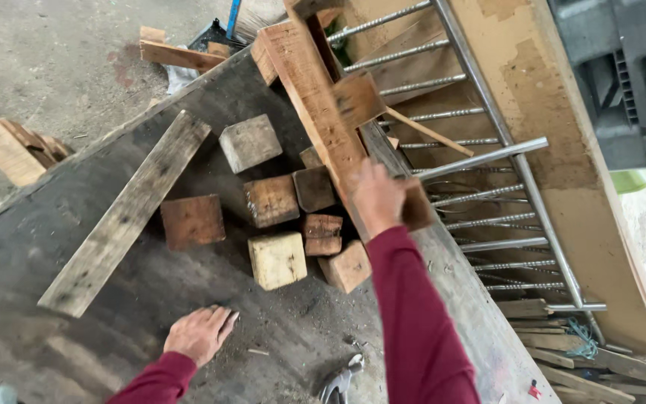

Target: The person hammers nails into wooden planks and joins various wooden blocks and boards together by hand using a hammer.

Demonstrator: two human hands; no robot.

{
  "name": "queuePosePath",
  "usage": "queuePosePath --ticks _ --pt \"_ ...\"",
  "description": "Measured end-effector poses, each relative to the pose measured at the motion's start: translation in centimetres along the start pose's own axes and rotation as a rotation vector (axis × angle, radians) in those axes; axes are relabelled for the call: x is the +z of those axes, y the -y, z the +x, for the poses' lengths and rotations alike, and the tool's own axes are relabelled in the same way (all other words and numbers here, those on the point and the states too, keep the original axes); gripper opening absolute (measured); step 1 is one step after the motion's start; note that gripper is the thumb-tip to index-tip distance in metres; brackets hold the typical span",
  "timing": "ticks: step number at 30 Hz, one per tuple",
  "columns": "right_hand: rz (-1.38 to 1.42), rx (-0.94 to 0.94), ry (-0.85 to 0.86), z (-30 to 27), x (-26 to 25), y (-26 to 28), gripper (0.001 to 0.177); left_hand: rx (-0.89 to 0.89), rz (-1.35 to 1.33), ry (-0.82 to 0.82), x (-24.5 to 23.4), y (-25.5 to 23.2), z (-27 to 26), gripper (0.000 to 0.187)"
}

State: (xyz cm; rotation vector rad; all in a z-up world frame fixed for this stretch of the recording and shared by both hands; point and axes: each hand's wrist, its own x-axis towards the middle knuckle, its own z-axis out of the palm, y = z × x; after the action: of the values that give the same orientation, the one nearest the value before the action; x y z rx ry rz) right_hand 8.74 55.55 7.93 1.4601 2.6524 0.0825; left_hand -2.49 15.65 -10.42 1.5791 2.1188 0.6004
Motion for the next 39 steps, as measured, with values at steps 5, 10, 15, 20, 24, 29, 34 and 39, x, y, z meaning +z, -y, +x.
queuePosePath --ticks 5,10,15,20,24,29,34,39 --pt "-0.135 -0.083 -0.072 0.1 5.4 1.5 0.06 0.008 0.036 0.045 0.4 0.4 0.6 0.022" --pt "0.071 -0.118 -0.119 3.2 4.6 -2.3 0.046 0.062 0.039 -0.028 0.2 0.5 1.1 0.021" --pt "0.181 -0.014 0.013 5.7 3.3 -4.2 0.033 0.041 0.033 -0.021 -0.2 -0.4 1.7 0.022" --pt "0.212 -0.177 -0.093 6.1 2.2 -5.4 0.032 0.079 0.056 -0.062 -0.4 -0.1 2.0 0.022" --pt "0.229 0.105 0.068 6.4 2.7 -6.2 0.047 0.074 0.051 -0.016 0.3 -0.3 1.5 0.02" --pt "-0.006 -0.219 -0.221 3.8 7.8 -2.4 0.05 0.024 0.036 -0.089 0.0 -0.9 1.0 0.02" --pt "0.159 -0.014 -0.028 2.6 7.3 -0.7 0.053 0.034 0.048 -0.02 -0.6 -0.7 1.1 0.021" --pt "0.223 0.009 -0.149 2.0 8.0 0.6 0.056 0.028 0.069 -0.021 -0.7 -1.0 1.1 0.022"
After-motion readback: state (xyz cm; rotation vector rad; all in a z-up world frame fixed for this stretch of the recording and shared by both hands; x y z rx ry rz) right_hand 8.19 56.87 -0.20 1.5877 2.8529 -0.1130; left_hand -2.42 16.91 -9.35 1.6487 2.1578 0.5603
